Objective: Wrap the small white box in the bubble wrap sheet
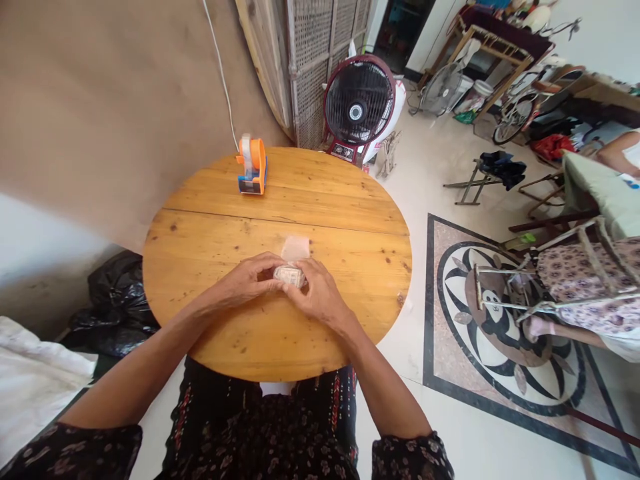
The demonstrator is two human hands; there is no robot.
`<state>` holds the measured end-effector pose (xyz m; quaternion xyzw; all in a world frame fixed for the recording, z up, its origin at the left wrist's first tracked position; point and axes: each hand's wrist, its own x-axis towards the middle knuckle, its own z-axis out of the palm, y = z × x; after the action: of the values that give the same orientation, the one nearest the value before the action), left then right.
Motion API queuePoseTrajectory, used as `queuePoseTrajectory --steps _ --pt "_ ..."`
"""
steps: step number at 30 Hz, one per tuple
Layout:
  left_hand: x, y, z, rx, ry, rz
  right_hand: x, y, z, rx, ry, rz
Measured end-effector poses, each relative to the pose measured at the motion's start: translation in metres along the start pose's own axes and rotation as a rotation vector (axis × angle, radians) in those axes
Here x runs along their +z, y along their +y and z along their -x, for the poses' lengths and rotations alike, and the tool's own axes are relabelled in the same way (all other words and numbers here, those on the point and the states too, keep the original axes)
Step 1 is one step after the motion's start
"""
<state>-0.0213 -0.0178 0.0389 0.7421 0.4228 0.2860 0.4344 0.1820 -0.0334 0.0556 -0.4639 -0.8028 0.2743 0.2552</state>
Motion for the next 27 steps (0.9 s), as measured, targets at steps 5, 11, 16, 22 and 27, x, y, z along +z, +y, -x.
queuePoseTrajectory --steps 5,11,16,22,27 --pt "-0.001 0.001 -0.002 -0.023 -0.009 -0.022 0.009 0.002 0.006 -0.045 -0.051 0.189" --pt "-0.004 0.000 -0.003 -0.088 -0.044 0.007 0.000 -0.002 -0.003 0.015 -0.118 0.188" --pt "0.004 -0.004 -0.005 -0.093 0.110 0.025 -0.016 -0.002 -0.015 0.080 -0.224 0.094" --pt "0.012 -0.009 -0.008 -0.109 0.147 0.175 -0.020 0.015 -0.032 0.138 -0.294 0.028" --pt "0.010 -0.006 -0.011 -0.112 0.103 0.152 -0.020 0.024 -0.040 0.131 -0.327 0.023"
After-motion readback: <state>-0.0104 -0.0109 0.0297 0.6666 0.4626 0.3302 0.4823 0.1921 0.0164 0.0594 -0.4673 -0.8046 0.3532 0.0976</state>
